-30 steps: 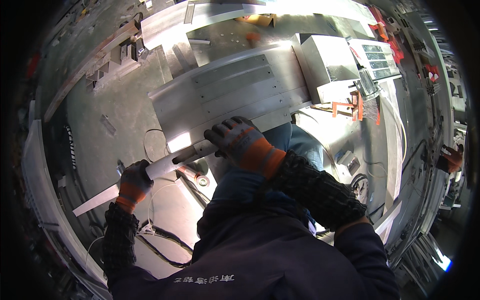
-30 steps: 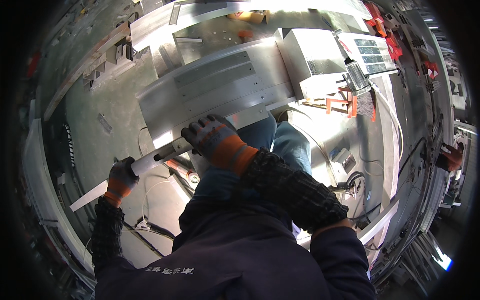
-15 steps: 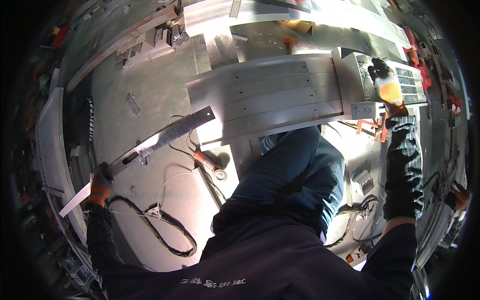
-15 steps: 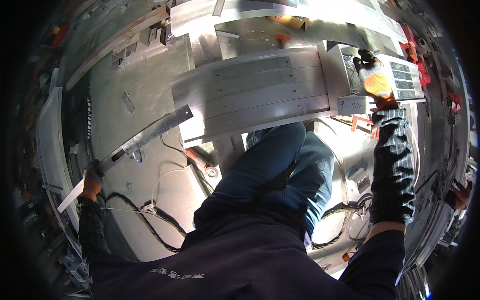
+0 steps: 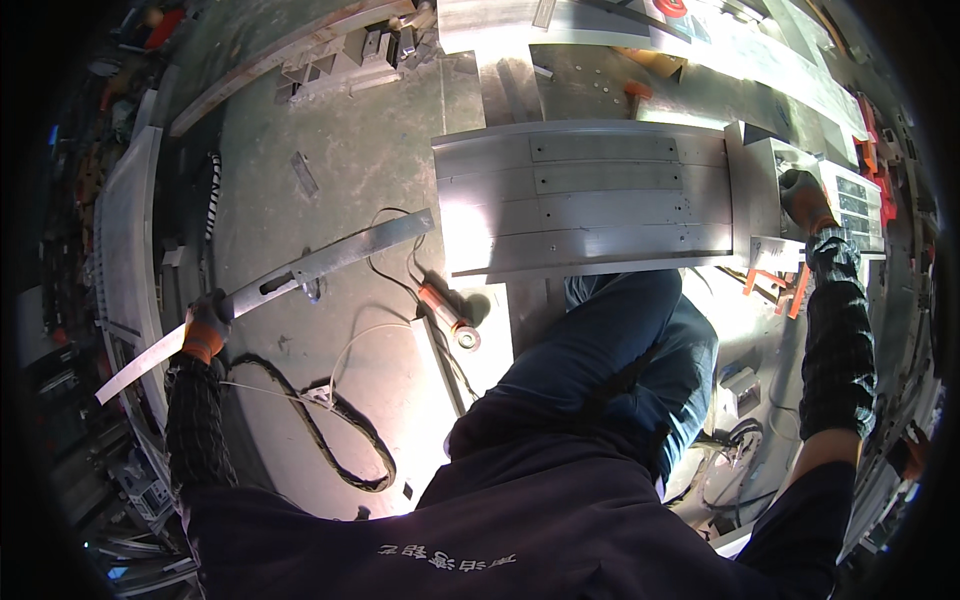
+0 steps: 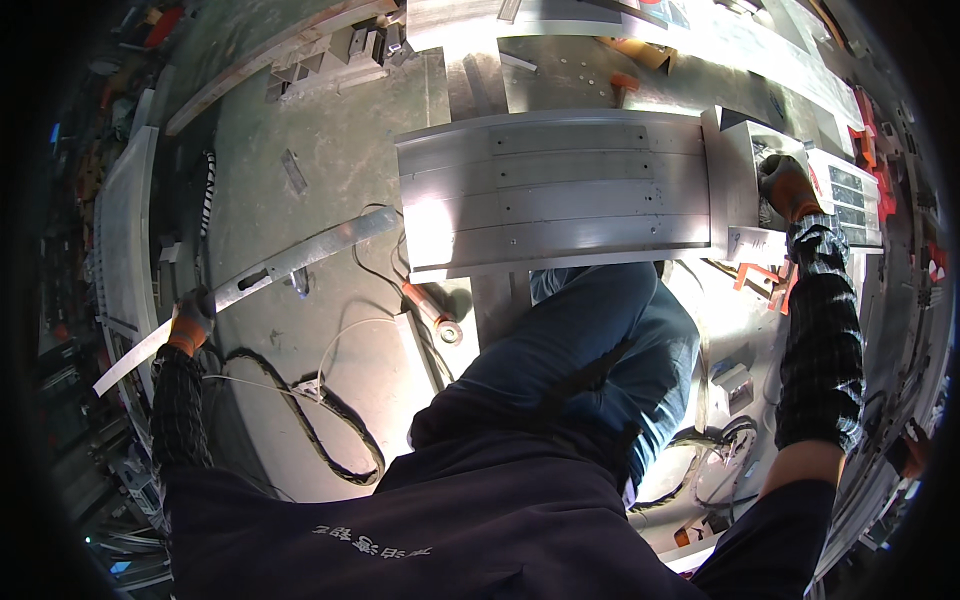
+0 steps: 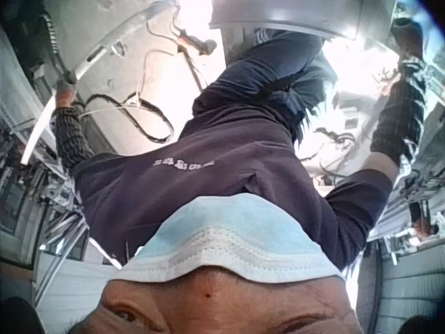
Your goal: The person assembles a metal frame by positioning metal pieces and securing them with a power drill. They handle metal strips and fasteners, aligning components and drilling screws into the frame.
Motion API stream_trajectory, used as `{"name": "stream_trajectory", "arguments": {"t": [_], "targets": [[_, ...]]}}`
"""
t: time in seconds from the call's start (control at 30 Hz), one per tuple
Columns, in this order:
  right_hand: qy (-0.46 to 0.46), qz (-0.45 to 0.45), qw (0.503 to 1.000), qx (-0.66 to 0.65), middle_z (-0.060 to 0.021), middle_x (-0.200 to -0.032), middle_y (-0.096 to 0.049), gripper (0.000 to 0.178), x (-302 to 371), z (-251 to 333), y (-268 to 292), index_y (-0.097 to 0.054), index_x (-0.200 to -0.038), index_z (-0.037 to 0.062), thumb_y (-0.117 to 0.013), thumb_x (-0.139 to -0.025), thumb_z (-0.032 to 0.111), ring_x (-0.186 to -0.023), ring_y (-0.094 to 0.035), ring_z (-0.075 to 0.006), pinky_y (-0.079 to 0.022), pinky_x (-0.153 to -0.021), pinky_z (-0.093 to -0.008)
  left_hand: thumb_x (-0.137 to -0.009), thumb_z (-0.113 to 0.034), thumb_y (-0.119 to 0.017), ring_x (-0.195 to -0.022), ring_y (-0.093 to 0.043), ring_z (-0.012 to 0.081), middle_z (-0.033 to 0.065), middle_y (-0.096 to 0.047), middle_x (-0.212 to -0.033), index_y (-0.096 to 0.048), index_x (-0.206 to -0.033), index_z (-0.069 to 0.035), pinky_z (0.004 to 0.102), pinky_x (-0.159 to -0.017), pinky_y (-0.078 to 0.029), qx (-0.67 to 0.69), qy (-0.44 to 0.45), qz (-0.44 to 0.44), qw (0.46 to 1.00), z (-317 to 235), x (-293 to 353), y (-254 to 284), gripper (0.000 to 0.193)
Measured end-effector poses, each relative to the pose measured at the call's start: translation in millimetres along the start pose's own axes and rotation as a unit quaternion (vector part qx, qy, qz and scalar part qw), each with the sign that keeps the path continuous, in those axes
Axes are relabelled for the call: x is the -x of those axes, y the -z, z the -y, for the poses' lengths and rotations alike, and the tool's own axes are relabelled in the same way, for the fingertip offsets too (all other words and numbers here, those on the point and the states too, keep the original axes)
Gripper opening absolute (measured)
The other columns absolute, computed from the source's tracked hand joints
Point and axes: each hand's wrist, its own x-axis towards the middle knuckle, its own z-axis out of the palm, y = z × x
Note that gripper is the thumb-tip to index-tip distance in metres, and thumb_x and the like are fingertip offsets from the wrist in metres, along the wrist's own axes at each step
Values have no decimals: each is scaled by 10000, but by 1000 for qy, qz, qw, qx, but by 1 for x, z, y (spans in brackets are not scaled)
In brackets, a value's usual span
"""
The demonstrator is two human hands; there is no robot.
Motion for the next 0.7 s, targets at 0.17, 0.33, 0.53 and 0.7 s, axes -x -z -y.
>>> {"name": "stream_trajectory", "arguments": {"t": [0.17,0.33,0.53,0.7], "targets": [[-10,-6,1000,17,-267,-940,-752,283,8,-10,-2,-760,-961,5,-668,-971,273,-907,-736,-431,-568,-830,-486,-956,-173,-630,-940,-683,498,234,-721,-897,-706,-949,-88,556,-812,-554,8,-27,26,999,-6,-16,-5,114],[27,-89,993,71,-260,-1012,-741,280,10,-56,-13,-717,-1082,47,-610,-1024,300,-902,-713,-478,-555,-825,-547,-985,-202,-595,-986,-666,524,270,-709,-938,-701,-998,-68,562,-823,-547,18,-44,47,998,-15,-41,-12,171],[-4,-53,994,100,-248,-1076,-752,279,19,-45,8,-728,-1130,38,-627,-1001,264,-997,-714,-463,-565,-877,-505,-1008,-219,-543,-893,-659,517,238,-705,-890,-673,-927,-75,590,-817,-533,47,-90,27,994,-29,-54,-19,209],[-16,-69,994,81,-258,-1098,-759,314,28,-47,20,-734,-1240,36,-633,-982,184,-1030,-720,-451,-560,-904,-494,-1008,-198,-528,-937,-660,516,251,-702,-933,-665,-966,-62,580,-838,-530,34,-110,54,992,-36,-81,-43,197]]}}
